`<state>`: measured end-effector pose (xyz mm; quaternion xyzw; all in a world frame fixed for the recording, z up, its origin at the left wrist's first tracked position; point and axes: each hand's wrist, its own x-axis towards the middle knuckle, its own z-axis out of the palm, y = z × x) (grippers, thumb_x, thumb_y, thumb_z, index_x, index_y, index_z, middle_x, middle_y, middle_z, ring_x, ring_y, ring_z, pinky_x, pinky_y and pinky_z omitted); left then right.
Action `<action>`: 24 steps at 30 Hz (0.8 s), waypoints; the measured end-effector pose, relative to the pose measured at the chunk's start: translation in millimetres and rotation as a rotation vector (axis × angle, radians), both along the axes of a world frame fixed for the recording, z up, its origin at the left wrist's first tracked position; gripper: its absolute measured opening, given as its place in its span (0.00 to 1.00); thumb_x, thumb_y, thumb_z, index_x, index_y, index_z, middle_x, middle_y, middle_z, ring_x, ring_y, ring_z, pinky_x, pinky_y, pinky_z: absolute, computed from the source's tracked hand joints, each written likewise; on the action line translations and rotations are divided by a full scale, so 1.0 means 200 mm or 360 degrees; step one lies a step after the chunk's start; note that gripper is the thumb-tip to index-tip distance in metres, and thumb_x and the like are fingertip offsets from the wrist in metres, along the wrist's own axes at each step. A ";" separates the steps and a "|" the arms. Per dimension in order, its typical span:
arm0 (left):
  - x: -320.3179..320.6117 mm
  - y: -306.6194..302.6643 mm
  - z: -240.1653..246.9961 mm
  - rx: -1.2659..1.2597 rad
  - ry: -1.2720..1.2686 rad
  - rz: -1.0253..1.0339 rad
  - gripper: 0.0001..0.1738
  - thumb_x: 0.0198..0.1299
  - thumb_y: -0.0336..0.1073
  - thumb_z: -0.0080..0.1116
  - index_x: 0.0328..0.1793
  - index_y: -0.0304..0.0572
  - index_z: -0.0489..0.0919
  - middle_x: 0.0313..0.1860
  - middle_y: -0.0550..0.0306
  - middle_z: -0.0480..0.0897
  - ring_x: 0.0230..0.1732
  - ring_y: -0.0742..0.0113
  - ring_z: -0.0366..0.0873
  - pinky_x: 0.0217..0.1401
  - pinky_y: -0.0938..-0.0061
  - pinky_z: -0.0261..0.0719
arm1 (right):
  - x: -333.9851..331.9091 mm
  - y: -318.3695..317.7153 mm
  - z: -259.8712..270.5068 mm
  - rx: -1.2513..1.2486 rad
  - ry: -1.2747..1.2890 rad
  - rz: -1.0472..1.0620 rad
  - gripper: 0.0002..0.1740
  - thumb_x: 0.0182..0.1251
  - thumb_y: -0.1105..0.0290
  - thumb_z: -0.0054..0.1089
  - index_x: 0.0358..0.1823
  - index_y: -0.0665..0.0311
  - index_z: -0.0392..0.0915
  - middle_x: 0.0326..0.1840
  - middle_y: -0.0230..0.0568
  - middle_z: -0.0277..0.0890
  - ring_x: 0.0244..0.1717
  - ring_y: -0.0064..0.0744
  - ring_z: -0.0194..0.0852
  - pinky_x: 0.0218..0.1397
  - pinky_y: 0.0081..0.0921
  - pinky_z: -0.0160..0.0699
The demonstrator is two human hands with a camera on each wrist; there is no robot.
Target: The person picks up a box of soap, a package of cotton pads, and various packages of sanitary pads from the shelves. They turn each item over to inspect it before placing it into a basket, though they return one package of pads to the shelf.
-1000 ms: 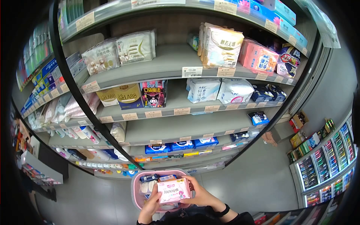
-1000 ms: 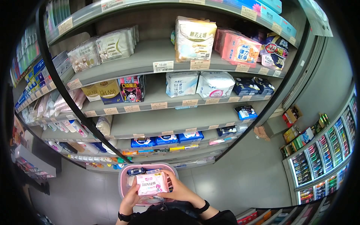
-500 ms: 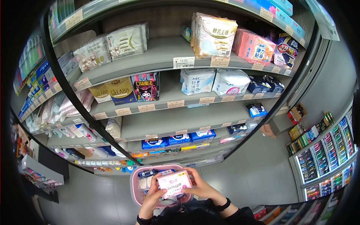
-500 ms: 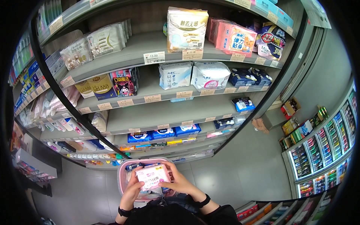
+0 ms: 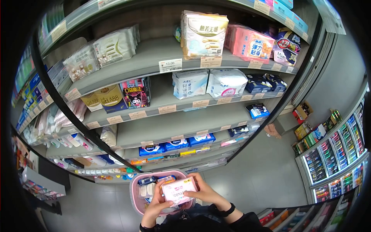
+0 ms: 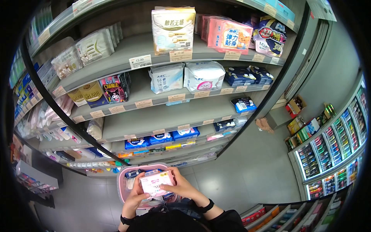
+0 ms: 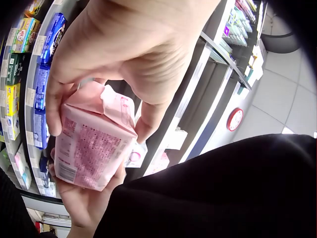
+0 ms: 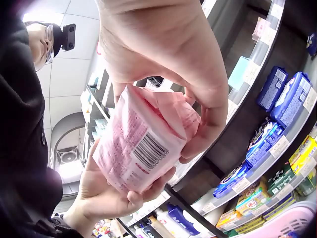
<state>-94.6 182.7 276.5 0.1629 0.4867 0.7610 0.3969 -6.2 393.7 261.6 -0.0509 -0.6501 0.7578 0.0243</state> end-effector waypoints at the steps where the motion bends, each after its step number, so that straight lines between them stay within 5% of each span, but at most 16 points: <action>1: 0.00 0.01 0.00 -0.0023 0.0068 -0.0018 0.47 0.52 0.27 0.64 0.77 0.46 0.52 0.66 0.49 0.67 0.70 0.60 0.65 0.71 0.66 0.63 | 0.00 0.00 0.00 0.0023 -0.0018 -0.0021 0.39 0.60 0.66 0.72 0.65 0.64 0.54 0.59 0.44 0.65 0.62 0.33 0.66 0.62 0.31 0.70; 11: 0.01 -0.03 -0.15 -0.0074 -0.0472 -0.0041 0.33 0.62 0.30 0.53 0.73 0.49 0.56 0.69 0.50 0.64 0.71 0.58 0.62 0.68 0.60 0.66 | 0.09 0.02 -0.05 0.0105 -0.0052 -0.0116 0.34 0.63 0.61 0.68 0.61 0.67 0.59 0.55 0.48 0.68 0.57 0.34 0.69 0.58 0.29 0.71; 16: 0.08 0.06 -0.14 -0.0081 -0.0107 -0.0296 0.41 0.59 0.26 0.57 0.76 0.49 0.49 0.71 0.49 0.62 0.72 0.55 0.63 0.64 0.56 0.73 | 0.19 0.05 -0.08 -0.0093 -0.0078 -0.0256 0.31 0.64 0.63 0.66 0.61 0.67 0.59 0.52 0.46 0.70 0.54 0.31 0.71 0.56 0.28 0.72; 20: 0.13 0.12 -0.06 -0.0060 -0.0256 -0.0388 0.49 0.59 0.27 0.59 0.78 0.47 0.38 0.72 0.45 0.61 0.67 0.50 0.68 0.49 0.54 0.85 | 0.27 0.05 -0.05 -0.0214 -0.0030 -0.0406 0.29 0.66 0.65 0.65 0.61 0.66 0.58 0.53 0.44 0.70 0.54 0.28 0.71 0.55 0.27 0.73; 24: 0.15 0.11 -0.02 -0.0090 -0.0298 -0.0557 0.50 0.59 0.28 0.60 0.78 0.47 0.38 0.72 0.44 0.60 0.68 0.50 0.68 0.50 0.54 0.84 | 0.34 0.01 -0.06 -0.0270 -0.0003 -0.0471 0.29 0.67 0.66 0.62 0.62 0.65 0.57 0.55 0.44 0.68 0.54 0.28 0.71 0.56 0.26 0.73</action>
